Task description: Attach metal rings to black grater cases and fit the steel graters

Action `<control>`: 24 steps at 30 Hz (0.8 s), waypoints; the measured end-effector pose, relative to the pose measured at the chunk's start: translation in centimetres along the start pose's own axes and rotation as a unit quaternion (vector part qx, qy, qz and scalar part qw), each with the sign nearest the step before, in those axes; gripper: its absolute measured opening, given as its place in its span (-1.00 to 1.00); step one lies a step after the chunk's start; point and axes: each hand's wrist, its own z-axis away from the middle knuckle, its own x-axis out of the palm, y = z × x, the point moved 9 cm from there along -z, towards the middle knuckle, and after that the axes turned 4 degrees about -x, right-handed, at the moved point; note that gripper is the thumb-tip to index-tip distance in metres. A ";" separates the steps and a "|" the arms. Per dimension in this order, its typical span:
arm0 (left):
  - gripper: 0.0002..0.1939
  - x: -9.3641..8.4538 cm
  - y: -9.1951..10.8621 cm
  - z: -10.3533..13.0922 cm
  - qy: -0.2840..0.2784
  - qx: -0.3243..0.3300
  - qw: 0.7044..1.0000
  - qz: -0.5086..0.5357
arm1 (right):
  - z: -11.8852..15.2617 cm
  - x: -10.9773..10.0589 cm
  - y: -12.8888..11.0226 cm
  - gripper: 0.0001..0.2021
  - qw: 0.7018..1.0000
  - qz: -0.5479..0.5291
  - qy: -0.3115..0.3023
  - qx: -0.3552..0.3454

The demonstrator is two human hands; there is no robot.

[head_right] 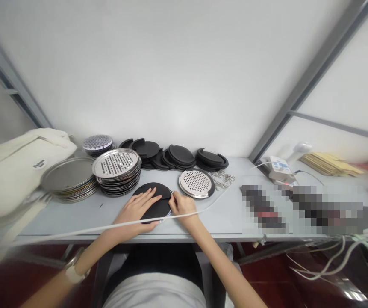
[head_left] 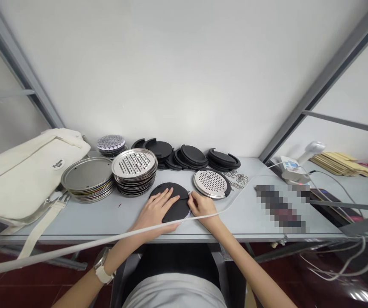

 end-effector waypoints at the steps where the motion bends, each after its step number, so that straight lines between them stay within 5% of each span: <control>1: -0.28 0.0 0.0 0.0 0.000 0.001 1.000 0.000 | 0.0 0.0 0.0 -0.73 1.000 0.001 0.000 -0.002; 9: -0.32 -0.1 -0.9 -0.4 0.016 -0.013 1.000 -0.011 | 0.5 -0.2 -1.1 -0.76 0.999 -0.011 0.003 -0.038; 15: -0.33 -0.3 -0.9 -0.5 0.015 -0.005 1.000 -0.013 | 0.0 -0.4 0.5 -0.70 0.992 -0.119 0.025 0.024; 24: -0.33 -0.6 0.0 0.2 -0.007 0.028 1.000 -0.005 | 0.3 -0.5 0.4 -0.75 0.987 -0.157 0.031 0.025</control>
